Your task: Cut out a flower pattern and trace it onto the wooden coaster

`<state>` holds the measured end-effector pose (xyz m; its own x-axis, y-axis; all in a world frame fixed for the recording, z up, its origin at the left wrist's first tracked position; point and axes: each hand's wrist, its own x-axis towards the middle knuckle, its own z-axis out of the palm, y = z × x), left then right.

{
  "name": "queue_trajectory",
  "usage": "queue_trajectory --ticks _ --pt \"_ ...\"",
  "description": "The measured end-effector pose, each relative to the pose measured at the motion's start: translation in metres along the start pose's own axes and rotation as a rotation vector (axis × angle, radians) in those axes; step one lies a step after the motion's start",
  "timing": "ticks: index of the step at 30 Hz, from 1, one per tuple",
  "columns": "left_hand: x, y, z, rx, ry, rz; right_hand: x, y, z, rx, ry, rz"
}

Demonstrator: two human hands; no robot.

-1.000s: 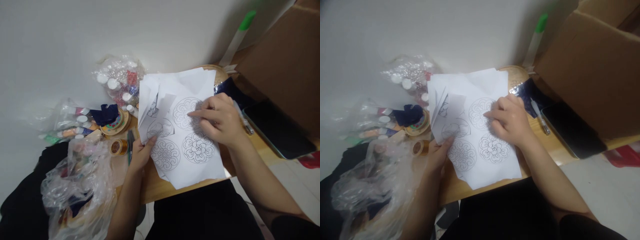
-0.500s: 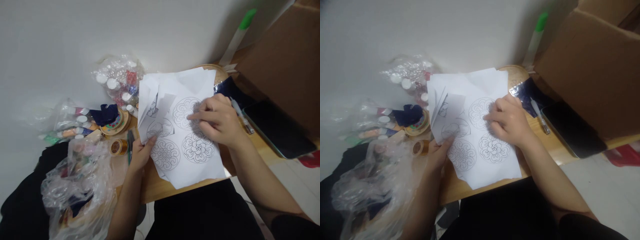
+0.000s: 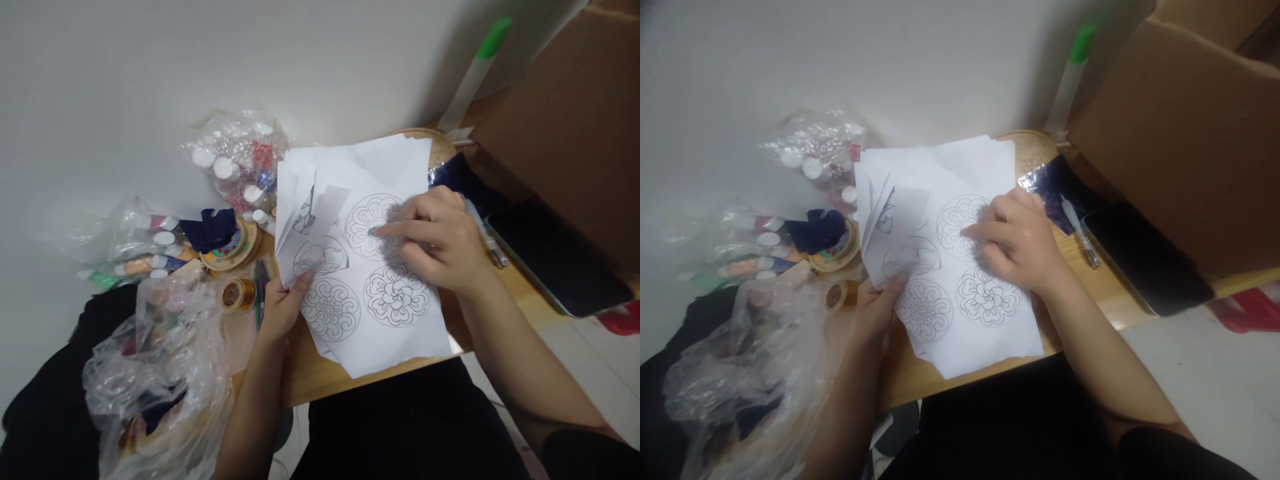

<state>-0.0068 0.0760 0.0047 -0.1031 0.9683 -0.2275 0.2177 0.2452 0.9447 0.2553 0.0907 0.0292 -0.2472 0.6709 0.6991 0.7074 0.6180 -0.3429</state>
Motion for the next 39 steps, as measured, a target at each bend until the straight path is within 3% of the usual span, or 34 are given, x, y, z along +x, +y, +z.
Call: queue_trajectory --ticks 18,23,32,39 --pt "-0.0012 -0.0015 -0.0004 -0.015 -0.013 0.002 -0.0007 0.0019 0.0031 -0.033 -0.089 0.015" --pt "-0.0012 -0.0021 -0.0004 -0.007 -0.012 -0.002 -0.0008 0.0013 0.0023 -0.07 -0.138 0.106" --pt "0.0 -0.0015 -0.0012 -0.018 -0.011 0.019 -0.0007 0.0025 0.0015 -0.064 -0.022 0.031" --pt "0.0004 -0.001 -0.0008 -0.028 -0.009 0.02 -0.0016 0.0023 0.0012 -0.052 0.051 0.063"
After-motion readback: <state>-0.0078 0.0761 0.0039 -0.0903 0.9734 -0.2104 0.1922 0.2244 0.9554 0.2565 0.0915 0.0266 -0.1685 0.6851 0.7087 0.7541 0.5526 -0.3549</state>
